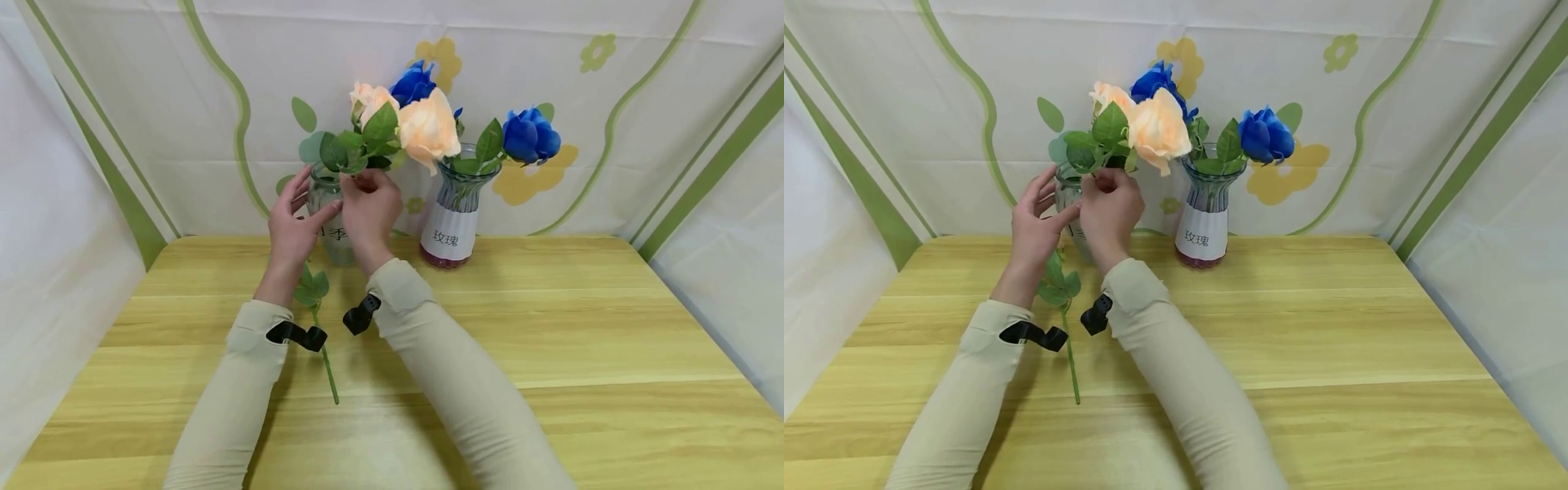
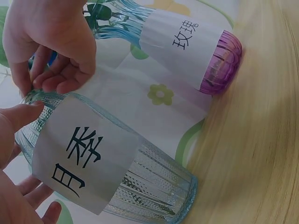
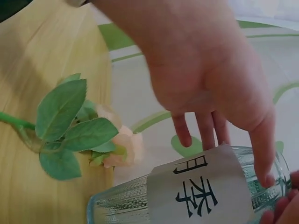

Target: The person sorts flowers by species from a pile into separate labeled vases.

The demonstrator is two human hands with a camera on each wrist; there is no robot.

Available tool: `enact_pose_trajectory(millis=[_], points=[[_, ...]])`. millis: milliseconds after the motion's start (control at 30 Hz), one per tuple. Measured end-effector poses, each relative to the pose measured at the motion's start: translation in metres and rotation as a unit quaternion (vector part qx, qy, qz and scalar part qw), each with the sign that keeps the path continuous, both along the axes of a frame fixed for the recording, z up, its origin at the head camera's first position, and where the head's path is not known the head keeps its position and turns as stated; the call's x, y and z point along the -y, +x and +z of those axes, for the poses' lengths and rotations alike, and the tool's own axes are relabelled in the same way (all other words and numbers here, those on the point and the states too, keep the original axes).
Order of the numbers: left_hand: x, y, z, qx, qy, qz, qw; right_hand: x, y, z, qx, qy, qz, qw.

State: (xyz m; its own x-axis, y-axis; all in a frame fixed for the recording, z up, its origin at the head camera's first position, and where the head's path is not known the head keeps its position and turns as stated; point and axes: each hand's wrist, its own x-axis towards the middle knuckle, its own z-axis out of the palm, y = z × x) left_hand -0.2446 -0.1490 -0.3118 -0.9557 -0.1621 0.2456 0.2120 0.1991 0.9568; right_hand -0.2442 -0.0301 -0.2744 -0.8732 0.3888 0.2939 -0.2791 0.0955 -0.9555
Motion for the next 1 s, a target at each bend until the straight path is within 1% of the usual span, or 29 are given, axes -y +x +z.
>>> enact_pose_trajectory(millis=[100, 200, 267, 433, 600, 733, 800, 867, 1000], points=[[0.001, 0.000, -0.001, 0.003, 0.001, -0.002, 1.0000, 0.000, -0.002, 0.000, 0.037, -0.020, 0.017, 0.999], [0.001, -0.001, -0.001, 0.006, 0.004, -0.003, 1.0000, -0.002, -0.003, -0.003, 0.054, -0.039, 0.030, 0.997], [0.001, -0.001, -0.001, 0.005, 0.004, -0.004, 1.0000, -0.003, -0.002, -0.007, 0.052, -0.056, 0.038, 0.996], [0.001, -0.002, -0.001, -0.001, 0.005, -0.004, 1.0000, -0.011, -0.001, -0.021, 0.025, -0.088, 0.059, 0.994], [-0.001, -0.001, -0.001, -0.002, 0.002, 0.000, 1.0000, -0.028, 0.002, -0.041, 0.007, -0.074, 0.072, 0.995], [-0.003, -0.002, -0.001, -0.001, 0.001, 0.002, 1.0000, -0.042, 0.009, -0.048, 0.002, -0.052, 0.073, 0.996], [-0.003, -0.002, -0.001, 0.000, 0.001, 0.001, 1.0000, -0.046, 0.012, -0.048, -0.008, -0.044, 0.066, 0.997], [-0.003, -0.003, -0.001, -0.001, 0.003, 0.001, 1.0000, -0.048, 0.014, -0.043, -0.027, -0.042, 0.054, 0.997], [-0.002, -0.001, 0.000, -0.002, 0.007, 0.003, 1.0000, -0.041, 0.010, -0.027, -0.047, -0.053, 0.029, 0.997]])
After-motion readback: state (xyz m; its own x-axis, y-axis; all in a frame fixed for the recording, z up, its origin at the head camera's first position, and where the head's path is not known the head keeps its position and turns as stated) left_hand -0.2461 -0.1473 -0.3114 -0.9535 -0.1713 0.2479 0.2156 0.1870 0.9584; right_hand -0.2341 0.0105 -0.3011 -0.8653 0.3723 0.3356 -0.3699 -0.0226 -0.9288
